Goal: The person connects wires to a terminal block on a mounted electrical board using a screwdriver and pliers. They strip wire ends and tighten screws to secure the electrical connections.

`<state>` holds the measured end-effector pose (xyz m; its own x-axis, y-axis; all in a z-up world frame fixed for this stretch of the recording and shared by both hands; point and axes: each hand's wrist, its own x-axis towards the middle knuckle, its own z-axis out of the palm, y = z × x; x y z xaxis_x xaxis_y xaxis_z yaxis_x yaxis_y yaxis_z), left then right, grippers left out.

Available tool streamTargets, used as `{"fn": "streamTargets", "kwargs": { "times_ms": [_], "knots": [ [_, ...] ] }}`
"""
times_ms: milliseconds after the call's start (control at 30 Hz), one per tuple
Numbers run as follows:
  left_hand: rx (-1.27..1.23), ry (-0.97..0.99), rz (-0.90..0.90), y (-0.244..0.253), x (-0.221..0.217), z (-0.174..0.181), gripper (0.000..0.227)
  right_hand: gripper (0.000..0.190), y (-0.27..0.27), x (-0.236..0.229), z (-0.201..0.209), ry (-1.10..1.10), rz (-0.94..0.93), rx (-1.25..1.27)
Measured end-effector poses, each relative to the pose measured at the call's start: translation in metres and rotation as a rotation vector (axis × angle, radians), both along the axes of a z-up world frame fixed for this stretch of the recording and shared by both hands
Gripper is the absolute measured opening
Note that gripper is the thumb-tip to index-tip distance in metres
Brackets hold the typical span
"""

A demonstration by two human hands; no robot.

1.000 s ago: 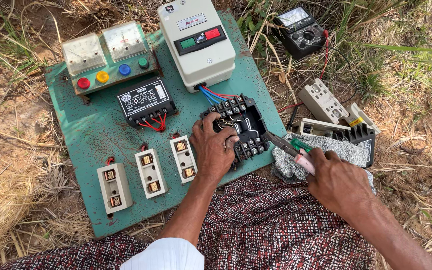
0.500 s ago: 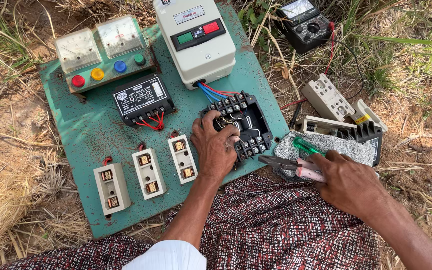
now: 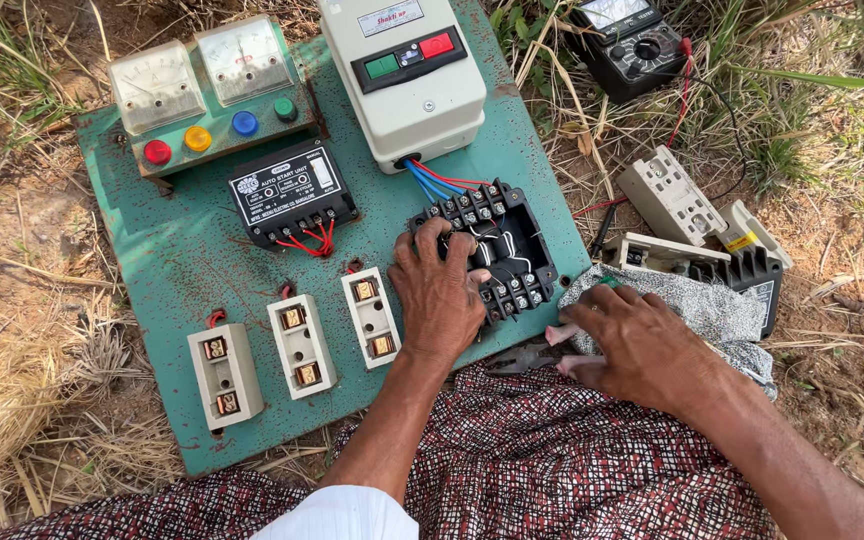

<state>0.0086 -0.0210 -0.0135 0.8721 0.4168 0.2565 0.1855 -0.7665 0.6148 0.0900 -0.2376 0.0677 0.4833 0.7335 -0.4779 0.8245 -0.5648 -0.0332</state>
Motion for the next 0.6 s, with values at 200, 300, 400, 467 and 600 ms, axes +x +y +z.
{"fn": "streamTargets", "kwargs": {
  "times_ms": [200,300,400,467,600],
  "knots": [
    [-0.016,-0.001,0.021,-0.001,0.004,0.001,0.049,0.032,0.036,0.012,0.02,0.066,-0.186,0.352],
    [-0.035,0.006,0.033,-0.002,0.004,0.004,0.049,0.035,0.063,0.016,0.022,0.108,-0.183,0.448],
    [-0.044,0.01,0.045,-0.002,0.005,0.007,0.049,0.037,0.076,0.018,0.016,0.121,-0.125,0.457],
    [-0.051,0.016,0.051,-0.002,0.004,0.007,0.048,0.038,0.079,0.019,0.01,0.124,-0.101,0.445],
    [-0.036,0.014,0.021,-0.002,0.004,0.005,0.049,0.043,0.077,0.021,0.007,0.158,-0.131,0.415]
  ]
}}
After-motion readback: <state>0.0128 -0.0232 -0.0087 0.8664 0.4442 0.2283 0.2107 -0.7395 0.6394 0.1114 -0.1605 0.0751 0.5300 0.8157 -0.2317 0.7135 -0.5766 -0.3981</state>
